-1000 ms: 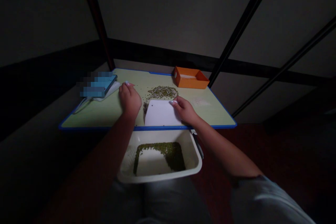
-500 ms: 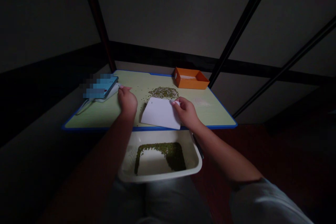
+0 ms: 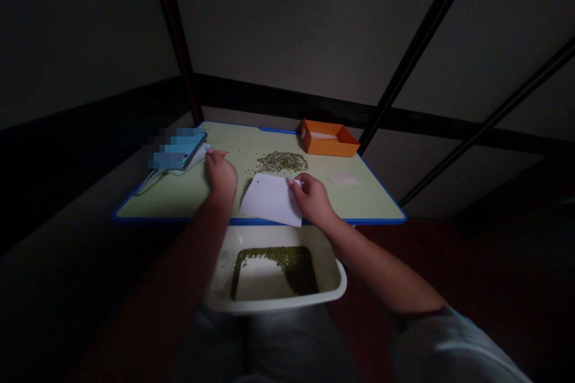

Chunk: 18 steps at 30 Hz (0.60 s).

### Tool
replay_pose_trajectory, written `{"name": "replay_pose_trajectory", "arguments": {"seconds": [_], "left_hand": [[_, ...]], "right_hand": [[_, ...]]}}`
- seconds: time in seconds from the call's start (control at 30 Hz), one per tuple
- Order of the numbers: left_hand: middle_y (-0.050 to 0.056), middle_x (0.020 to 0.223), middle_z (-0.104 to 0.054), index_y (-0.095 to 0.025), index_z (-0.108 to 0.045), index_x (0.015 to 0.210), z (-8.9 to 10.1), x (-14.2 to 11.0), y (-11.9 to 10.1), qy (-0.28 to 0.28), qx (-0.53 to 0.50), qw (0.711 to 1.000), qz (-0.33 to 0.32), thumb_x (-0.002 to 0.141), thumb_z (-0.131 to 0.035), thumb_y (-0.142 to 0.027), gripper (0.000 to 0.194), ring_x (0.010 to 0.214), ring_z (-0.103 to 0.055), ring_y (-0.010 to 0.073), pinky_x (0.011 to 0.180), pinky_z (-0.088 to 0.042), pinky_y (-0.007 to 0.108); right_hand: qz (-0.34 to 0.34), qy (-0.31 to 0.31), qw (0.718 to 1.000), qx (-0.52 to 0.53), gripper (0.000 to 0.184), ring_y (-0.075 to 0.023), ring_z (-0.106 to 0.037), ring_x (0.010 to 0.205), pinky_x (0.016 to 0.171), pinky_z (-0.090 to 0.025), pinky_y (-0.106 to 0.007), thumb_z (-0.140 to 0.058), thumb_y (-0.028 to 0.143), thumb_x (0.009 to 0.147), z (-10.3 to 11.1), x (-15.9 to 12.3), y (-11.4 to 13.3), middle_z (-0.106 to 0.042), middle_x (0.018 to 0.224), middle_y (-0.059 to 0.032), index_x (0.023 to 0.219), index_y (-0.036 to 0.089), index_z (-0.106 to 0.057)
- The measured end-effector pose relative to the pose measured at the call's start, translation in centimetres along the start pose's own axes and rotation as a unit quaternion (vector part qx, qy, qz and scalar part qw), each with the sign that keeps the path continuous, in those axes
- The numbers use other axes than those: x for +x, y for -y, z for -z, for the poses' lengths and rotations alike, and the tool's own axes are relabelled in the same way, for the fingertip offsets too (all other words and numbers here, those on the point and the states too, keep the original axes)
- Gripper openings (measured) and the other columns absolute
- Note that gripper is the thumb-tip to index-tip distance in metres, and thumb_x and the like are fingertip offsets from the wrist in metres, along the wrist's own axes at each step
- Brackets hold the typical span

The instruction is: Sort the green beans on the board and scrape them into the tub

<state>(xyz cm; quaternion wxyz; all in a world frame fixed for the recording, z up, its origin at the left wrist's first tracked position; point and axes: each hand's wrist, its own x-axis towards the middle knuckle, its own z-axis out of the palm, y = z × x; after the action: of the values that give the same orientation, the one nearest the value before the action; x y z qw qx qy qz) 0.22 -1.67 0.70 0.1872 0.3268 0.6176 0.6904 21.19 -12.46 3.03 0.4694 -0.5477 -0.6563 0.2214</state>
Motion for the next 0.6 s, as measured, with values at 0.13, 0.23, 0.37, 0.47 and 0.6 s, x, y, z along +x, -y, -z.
{"name": "replay_pose_trajectory", "arguments": {"seconds": [0.13,0.23,0.37,0.47,0.6], "left_hand": [[0.012,0.094,-0.069,-0.025,-0.053,0.077,0.0,0.2,0.3,0.003,0.001,1.000,0.002,0.102,-0.026,-0.032,0.038,0.101,-0.066,0.0232,0.103,-0.049,0.042],[0.011,0.093,-0.069,-0.025,-0.052,0.076,-0.1,0.3,0.6,0.001,-0.002,1.000,-0.006,0.102,-0.027,-0.035,0.038,0.101,-0.066,0.0228,0.103,-0.049,0.041],[0.011,0.091,-0.068,-0.026,-0.051,0.076,-0.1,0.2,0.7,-0.002,0.000,1.000,-0.020,0.101,-0.027,-0.041,0.038,0.099,-0.065,0.0236,0.102,-0.049,0.041],[0.011,0.089,-0.067,-0.026,-0.052,0.077,0.0,0.0,0.6,0.000,0.006,0.999,-0.034,0.100,-0.027,-0.042,0.037,0.099,-0.065,0.0244,0.103,-0.049,0.042],[0.012,0.092,-0.066,-0.026,-0.052,0.081,0.4,-0.3,0.3,0.008,0.012,0.997,-0.069,0.098,-0.029,-0.042,0.033,0.105,-0.064,0.0260,0.107,-0.047,0.043]], "right_hand": [[-0.011,-0.018,1.000,-0.015,0.027,-0.0158,-0.042,0.053,0.055,-0.030,-0.029,-0.062,0.042,0.088,1.2,-0.1,-0.7,-0.047,0.053,0.0052,0.069,0.024,-0.054],[-0.014,-0.033,0.999,0.006,0.031,-0.0152,-0.040,0.051,0.053,-0.029,-0.029,-0.062,0.048,0.088,2.2,0.1,-1.1,-0.046,0.053,0.0052,0.069,0.024,-0.054],[0.010,-0.051,0.998,0.043,0.033,-0.0142,-0.037,0.052,0.052,-0.025,-0.028,-0.059,0.054,0.086,3.3,1.0,-1.4,-0.043,0.055,0.0059,0.074,0.023,-0.056],[0.045,-0.059,0.996,0.049,0.033,-0.0143,-0.039,0.055,0.053,-0.026,-0.028,-0.060,0.055,0.086,3.4,1.7,-1.2,-0.045,0.057,0.0053,0.076,0.023,-0.055],[0.062,-0.049,0.996,0.031,0.032,-0.0151,-0.041,0.057,0.056,-0.028,-0.028,-0.058,0.053,0.088,2.5,1.9,-1.0,-0.048,0.059,0.0044,0.076,0.024,-0.054]]}}
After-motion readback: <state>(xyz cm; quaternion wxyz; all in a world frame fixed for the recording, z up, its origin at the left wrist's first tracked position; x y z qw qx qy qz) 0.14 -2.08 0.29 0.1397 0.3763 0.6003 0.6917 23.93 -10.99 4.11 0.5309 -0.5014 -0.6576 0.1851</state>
